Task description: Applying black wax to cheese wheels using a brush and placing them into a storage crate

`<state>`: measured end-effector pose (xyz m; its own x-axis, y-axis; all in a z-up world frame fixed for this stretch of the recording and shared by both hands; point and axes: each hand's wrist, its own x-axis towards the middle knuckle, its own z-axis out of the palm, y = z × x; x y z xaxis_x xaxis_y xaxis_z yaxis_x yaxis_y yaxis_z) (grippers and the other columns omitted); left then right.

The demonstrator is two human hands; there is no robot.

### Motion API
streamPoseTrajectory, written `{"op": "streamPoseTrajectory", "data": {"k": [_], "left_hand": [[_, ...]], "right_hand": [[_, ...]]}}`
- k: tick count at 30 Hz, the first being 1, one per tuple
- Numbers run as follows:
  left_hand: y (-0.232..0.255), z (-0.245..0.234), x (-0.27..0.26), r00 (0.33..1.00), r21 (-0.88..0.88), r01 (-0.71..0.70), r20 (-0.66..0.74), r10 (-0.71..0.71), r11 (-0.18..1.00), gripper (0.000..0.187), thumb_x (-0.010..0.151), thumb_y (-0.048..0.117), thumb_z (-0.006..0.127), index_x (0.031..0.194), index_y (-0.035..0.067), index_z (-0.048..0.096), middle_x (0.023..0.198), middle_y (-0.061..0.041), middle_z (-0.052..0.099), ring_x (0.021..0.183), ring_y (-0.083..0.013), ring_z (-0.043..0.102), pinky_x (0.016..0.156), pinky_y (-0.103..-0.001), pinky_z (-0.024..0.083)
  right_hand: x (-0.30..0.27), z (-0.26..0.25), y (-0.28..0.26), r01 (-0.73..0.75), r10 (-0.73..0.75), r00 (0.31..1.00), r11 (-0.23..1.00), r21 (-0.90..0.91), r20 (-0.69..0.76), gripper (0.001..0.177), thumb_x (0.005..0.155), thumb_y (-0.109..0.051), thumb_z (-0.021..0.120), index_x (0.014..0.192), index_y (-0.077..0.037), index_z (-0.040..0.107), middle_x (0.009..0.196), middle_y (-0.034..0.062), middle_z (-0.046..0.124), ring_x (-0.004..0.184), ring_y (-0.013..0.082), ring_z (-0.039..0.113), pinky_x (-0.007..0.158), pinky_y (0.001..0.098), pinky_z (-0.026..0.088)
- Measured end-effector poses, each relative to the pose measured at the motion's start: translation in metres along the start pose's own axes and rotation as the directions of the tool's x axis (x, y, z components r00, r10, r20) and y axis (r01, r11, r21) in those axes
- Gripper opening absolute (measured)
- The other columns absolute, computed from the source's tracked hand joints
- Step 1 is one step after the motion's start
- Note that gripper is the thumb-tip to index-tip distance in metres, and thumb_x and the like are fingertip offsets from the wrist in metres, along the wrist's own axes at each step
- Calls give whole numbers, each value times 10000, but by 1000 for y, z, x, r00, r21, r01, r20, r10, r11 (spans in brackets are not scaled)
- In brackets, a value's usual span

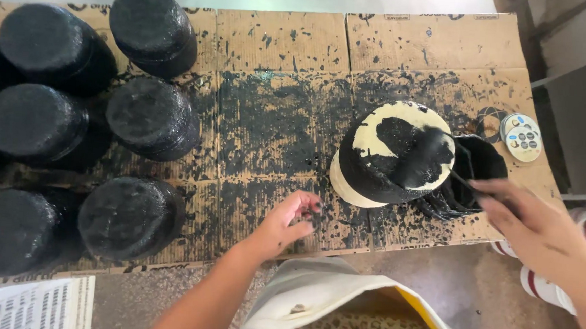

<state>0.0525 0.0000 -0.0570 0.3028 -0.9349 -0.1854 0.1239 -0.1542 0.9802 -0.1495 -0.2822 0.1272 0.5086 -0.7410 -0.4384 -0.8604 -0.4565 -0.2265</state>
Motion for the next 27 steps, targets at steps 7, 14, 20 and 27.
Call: {"op": "streamPoseTrajectory", "data": {"k": [7,14,20,27], "left_hand": [[-24,-1,25,996,-175,5,-83,-20,985,405,949,186,571,1327,82,469,1218,-92,525,1183,-223,529,1063,-407,444],[-31,-5,13,983,-215,47,-161,-83,975,397,910,152,576,1293,86,495,1200,-83,559,1181,-208,558,1063,-397,468],[-23,2,15,988,-192,68,-126,-93,979,389,929,173,597,1293,79,498,1215,-91,546,1182,-224,548,1100,-413,463],[-40,3,10,984,-207,54,-158,-88,977,386,906,203,581,1270,98,504,1192,-68,536,1176,-201,533,1065,-390,444]], "right_hand": [[17,-17,-110,-23,19,984,1000,21,178,344,1108,-303,474,1435,-314,579,777,182,657,473,196,336,448,323,360],[62,-42,-3,251,-246,968,954,166,-50,269,1042,-200,609,1250,-163,775,574,144,480,503,196,313,501,299,212],[71,-45,-107,158,-133,979,973,-166,157,405,1072,-336,491,1459,-273,594,1123,48,771,628,244,527,696,366,458],[132,-67,-9,206,-210,975,977,57,75,315,1050,-184,558,1322,-115,702,739,174,629,605,216,441,501,343,273]]}}
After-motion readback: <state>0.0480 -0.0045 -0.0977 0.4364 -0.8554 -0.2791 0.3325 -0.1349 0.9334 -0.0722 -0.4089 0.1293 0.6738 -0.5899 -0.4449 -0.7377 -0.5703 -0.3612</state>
